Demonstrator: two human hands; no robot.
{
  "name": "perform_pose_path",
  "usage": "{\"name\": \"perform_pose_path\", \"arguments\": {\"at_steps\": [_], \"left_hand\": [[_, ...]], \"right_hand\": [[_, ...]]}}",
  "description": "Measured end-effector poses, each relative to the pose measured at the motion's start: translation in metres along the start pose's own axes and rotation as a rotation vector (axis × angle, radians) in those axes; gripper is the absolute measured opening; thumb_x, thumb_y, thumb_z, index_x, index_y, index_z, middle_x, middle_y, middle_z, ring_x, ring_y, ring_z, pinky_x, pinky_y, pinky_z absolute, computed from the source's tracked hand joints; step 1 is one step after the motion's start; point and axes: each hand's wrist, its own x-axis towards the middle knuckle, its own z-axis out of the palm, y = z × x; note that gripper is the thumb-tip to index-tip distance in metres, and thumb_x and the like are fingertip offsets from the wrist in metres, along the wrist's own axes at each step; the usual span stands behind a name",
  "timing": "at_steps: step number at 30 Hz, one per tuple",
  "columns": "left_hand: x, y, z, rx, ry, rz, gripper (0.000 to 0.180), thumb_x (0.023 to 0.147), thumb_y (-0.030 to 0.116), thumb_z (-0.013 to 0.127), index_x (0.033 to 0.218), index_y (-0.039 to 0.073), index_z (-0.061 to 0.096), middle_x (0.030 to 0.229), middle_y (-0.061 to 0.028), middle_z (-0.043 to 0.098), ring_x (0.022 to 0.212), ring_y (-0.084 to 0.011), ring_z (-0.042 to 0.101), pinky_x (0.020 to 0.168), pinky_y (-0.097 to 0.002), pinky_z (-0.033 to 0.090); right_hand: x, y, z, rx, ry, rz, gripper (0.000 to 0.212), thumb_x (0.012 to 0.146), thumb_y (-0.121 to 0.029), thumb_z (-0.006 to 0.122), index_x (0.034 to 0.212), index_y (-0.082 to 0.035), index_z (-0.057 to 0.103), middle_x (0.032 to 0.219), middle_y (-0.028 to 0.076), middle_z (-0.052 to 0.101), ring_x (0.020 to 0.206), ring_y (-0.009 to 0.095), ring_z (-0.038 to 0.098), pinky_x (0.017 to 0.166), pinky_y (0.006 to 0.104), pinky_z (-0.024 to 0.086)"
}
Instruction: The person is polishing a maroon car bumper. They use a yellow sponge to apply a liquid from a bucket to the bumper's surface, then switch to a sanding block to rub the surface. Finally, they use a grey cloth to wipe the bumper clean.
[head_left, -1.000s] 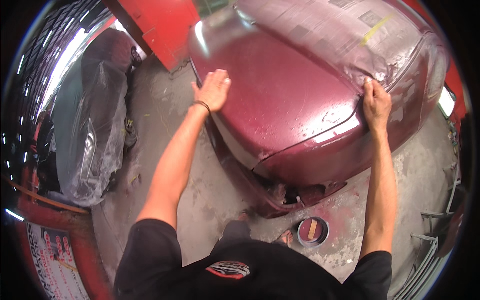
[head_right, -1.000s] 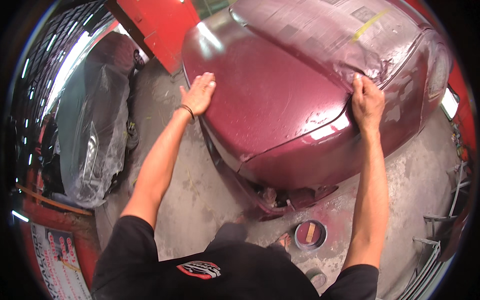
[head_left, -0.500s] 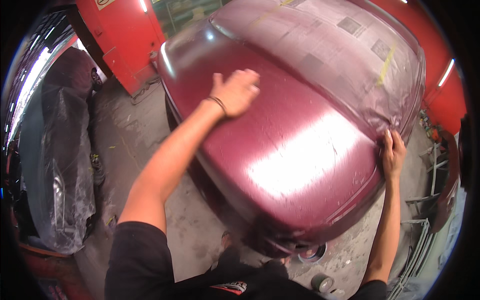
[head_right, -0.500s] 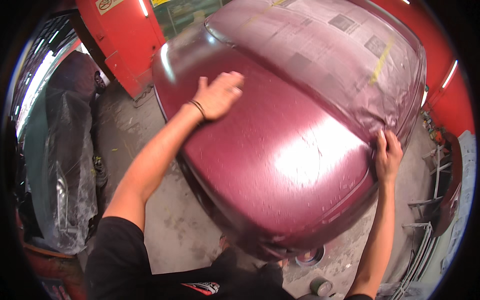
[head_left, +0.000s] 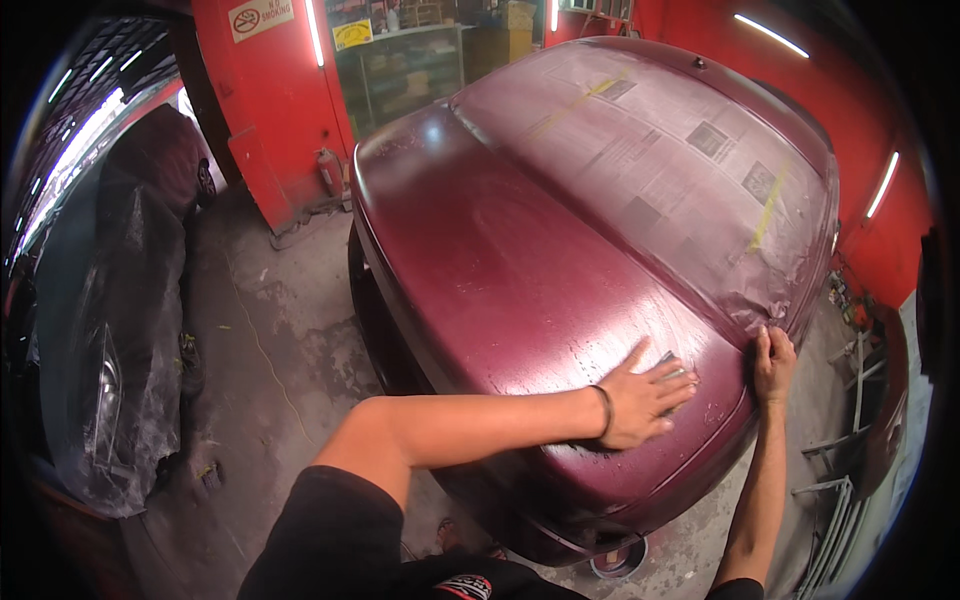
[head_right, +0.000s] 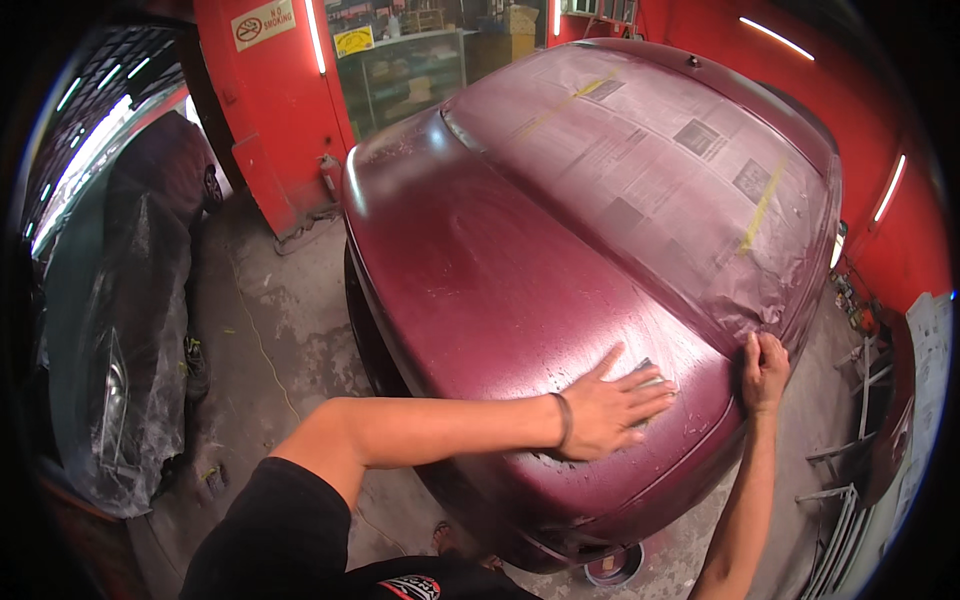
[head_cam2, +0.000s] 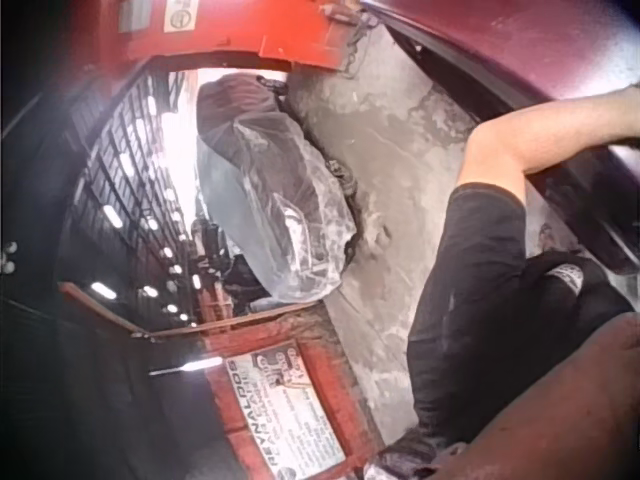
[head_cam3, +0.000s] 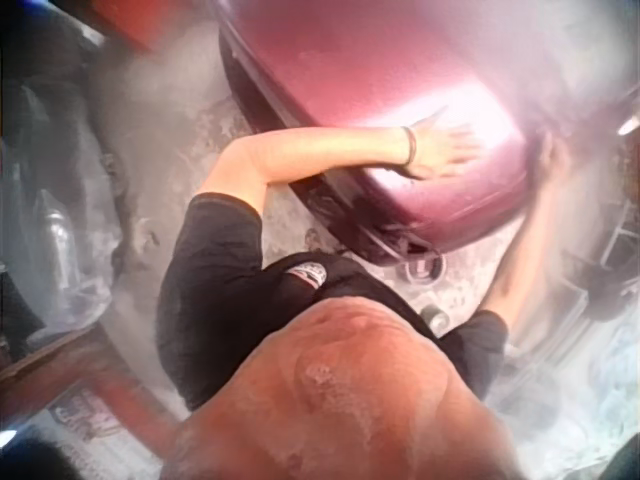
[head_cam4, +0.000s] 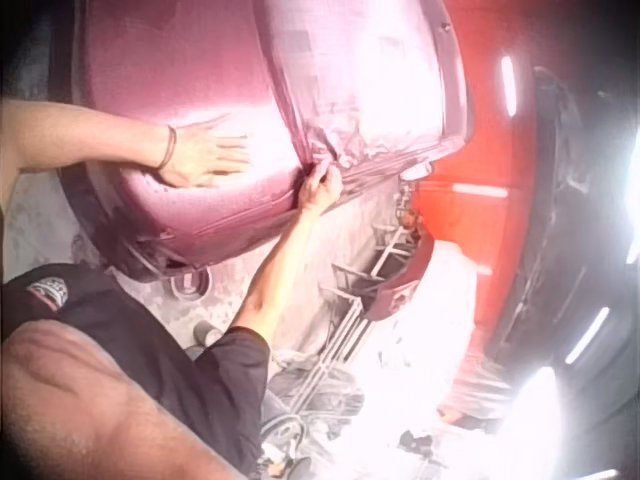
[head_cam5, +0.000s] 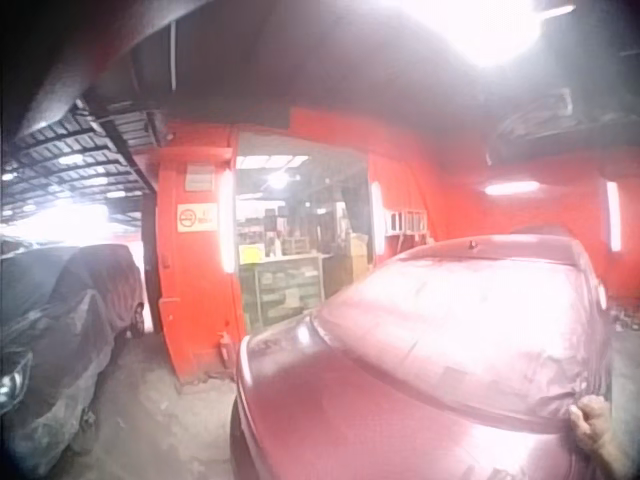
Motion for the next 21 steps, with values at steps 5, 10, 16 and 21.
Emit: {"name": "perform_pose_path", "arguments": {"at_steps": [5,10,16,21], "left_hand": [[-0.075,-0.132,-0.076,0.238,0.009,-0.772,0.045,0.109,0.035,0.039,0.147,0.014,0.051,0.156,-0.0089,0.048,0.147,-0.0283,0.043,0.115,-0.0788,0.025],[-0.100,-0.158,-0.079,0.212,0.105,-1.132,0.052,0.110,0.041,0.039,0.151,0.009,0.045,0.160,-0.0102,0.043,0.152,-0.0298,0.037,0.119,-0.0787,0.022],[-0.101,-0.020,0.000,0.111,0.086,-0.338,0.062,0.112,0.041,0.037,0.164,0.009,0.033,0.175,-0.0138,0.026,0.162,-0.0356,0.022,0.122,-0.0795,0.012],[-0.110,-0.149,-0.063,0.142,-0.040,-0.689,0.065,0.113,0.046,0.028,0.170,0.014,0.022,0.179,-0.0056,0.016,0.165,-0.0311,0.015,0.124,-0.0784,0.008]], "right_hand": [[0.001,-0.019,-0.002,-0.011,0.088,-0.062,0.024,0.102,-0.024,0.067,0.095,-0.001,0.067,0.094,0.016,0.068,0.093,0.037,0.065,0.086,0.0456,0.048],[0.005,-0.045,0.002,0.188,0.093,0.083,0.025,0.103,-0.023,0.069,0.095,0.000,0.069,0.087,0.016,0.069,0.082,0.030,0.067,0.077,0.0391,0.050],[-0.004,-0.092,-0.078,1.159,0.411,-0.043,0.039,0.109,-0.025,0.057,0.137,0.001,0.065,0.136,0.013,0.067,0.124,0.021,0.063,0.112,0.0354,0.047],[-0.063,-0.223,-0.201,0.735,0.033,-0.237,0.042,0.109,-0.028,0.056,0.138,0.001,0.064,0.137,0.014,0.067,0.126,0.022,0.062,0.113,0.0362,0.045]]}}
